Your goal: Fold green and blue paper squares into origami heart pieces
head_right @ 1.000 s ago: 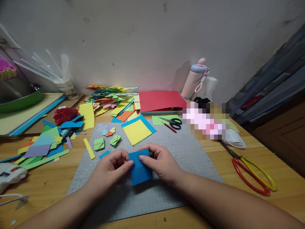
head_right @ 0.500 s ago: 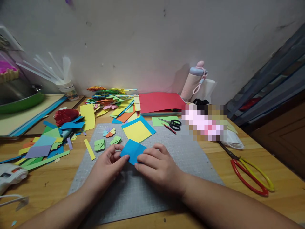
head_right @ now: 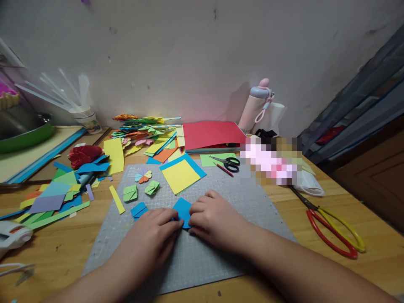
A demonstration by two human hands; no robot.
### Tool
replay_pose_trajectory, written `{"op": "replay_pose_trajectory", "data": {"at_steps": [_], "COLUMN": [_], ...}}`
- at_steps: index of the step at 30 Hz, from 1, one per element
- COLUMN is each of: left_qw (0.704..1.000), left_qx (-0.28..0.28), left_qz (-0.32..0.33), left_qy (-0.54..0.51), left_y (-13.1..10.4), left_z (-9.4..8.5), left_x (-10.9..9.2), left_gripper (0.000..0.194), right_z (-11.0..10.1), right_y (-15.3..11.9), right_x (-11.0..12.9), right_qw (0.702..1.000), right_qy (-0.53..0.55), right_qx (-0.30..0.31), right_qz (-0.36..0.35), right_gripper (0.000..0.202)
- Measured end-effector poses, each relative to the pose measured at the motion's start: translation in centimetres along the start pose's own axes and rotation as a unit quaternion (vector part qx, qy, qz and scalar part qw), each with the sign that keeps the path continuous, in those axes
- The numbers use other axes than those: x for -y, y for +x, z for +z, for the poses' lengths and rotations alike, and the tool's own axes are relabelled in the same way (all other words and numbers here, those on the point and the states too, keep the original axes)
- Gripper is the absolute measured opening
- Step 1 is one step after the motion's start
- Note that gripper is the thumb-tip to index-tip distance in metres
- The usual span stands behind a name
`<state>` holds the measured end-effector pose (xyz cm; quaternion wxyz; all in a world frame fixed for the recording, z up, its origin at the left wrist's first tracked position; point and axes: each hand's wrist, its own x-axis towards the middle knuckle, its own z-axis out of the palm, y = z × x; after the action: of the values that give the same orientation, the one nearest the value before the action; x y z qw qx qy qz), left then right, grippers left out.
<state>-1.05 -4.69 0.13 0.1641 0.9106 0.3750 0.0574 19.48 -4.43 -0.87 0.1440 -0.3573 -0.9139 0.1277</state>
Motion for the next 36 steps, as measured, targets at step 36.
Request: {"op": "replay_pose_trajectory", "data": {"at_steps": [36], "left_qw": [0.989], "left_qx": [0.067], "left_qz": [0.024], "left_qy": [0.128], "left_y": [-1.5], "left_z": [0.6], "left_x": [-1.0], "left_gripper": [0.048], "right_z": [1.2], "right_y": [1.6], "right_x": [-0.2], "right_qw": [0.959], "right_qy": [0.127], "right_qx": [-0.022], "right_qz": [0.253], "right_gripper": [0.016]}}
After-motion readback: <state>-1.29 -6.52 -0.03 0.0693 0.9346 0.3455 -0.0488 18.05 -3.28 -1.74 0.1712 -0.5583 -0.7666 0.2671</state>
